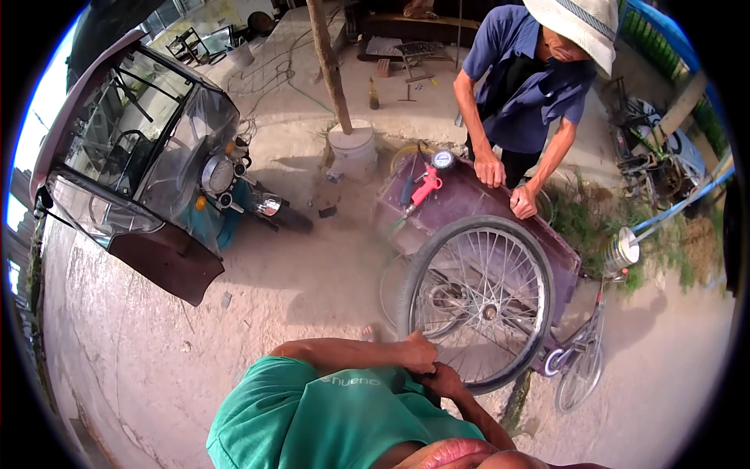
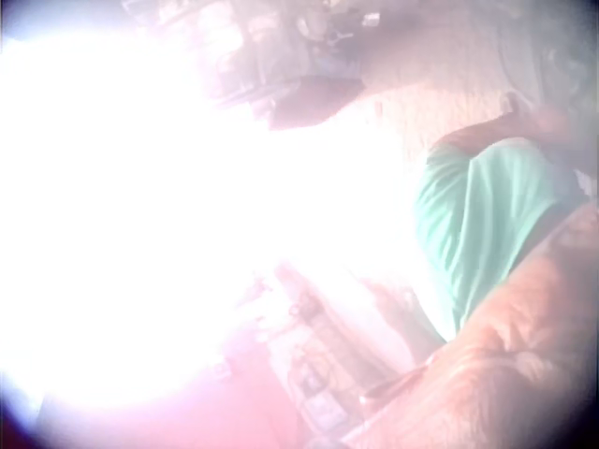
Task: The person removes a bicycle tire from a wheel rim using a tire lever and pulls out the inner tube.
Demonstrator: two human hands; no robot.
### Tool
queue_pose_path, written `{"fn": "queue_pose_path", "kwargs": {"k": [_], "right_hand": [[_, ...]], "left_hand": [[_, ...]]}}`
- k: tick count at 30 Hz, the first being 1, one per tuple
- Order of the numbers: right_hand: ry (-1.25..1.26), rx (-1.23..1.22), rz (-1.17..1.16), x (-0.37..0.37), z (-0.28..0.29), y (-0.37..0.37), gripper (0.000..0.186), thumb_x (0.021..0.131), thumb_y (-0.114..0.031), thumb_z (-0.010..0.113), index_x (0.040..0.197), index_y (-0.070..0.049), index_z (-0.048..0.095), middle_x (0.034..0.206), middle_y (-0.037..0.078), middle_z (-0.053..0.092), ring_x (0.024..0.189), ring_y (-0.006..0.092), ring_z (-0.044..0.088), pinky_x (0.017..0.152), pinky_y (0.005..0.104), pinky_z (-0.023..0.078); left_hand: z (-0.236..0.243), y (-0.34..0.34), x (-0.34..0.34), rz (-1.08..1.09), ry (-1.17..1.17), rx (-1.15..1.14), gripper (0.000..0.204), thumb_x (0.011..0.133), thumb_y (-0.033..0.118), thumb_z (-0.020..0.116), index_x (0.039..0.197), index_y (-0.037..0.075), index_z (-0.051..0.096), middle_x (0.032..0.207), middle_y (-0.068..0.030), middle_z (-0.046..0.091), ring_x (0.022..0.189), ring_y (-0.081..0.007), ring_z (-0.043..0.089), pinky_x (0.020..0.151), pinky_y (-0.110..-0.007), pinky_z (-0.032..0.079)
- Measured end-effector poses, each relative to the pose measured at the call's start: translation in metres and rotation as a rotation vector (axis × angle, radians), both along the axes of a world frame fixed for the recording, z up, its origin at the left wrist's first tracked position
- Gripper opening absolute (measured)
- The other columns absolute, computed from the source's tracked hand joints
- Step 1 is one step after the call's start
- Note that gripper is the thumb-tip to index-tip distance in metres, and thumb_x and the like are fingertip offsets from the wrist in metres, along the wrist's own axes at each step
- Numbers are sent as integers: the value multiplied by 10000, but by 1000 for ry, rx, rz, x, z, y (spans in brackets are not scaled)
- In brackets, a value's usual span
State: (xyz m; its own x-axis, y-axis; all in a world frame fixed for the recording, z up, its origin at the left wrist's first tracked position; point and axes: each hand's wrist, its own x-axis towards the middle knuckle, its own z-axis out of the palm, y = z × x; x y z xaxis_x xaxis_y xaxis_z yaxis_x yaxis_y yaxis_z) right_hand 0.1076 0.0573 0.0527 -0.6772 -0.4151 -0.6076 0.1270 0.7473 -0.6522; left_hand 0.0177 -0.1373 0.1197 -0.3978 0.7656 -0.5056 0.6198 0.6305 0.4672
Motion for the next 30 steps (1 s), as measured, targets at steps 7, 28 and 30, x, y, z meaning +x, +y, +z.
{"fn": "queue_pose_path", "kwargs": {"k": [7, 28, 30], "right_hand": [[-269, -265, -247, 2, -38, 18, 471, 959, -376, 705, 1298, -53, 759, 1226, 133, 784, 1120, 271, 735, 982, 414, 567], [-37, -917, -1022, 59, 3, 63, 186, 949, -147, 647, 801, -46, 598, 803, -14, 548, 854, 141, 569, 768, 354, 450], [90, -688, -765, 49, 44, 38, 232, 1010, -169, 602, 823, -36, 565, 840, -9, 514, 825, 104, 486, 760, 318, 412]], "left_hand": [[-12, -1, 9, 81, 2, 76, 501, 1000, 460, 632, 903, 1, 811, 939, -230, 792, 950, -406, 774, 885, -537, 562], [-34, -23, -7, 356, 325, 484, 385, 927, 382, 759, 1085, 32, 743, 1079, -173, 763, 1122, -363, 705, 984, -461, 545], [-15, -20, -27, 603, -267, 435, 497, 947, 343, 741, 1309, 18, 643, 1184, -172, 767, 1225, -340, 695, 1011, -448, 550]]}}
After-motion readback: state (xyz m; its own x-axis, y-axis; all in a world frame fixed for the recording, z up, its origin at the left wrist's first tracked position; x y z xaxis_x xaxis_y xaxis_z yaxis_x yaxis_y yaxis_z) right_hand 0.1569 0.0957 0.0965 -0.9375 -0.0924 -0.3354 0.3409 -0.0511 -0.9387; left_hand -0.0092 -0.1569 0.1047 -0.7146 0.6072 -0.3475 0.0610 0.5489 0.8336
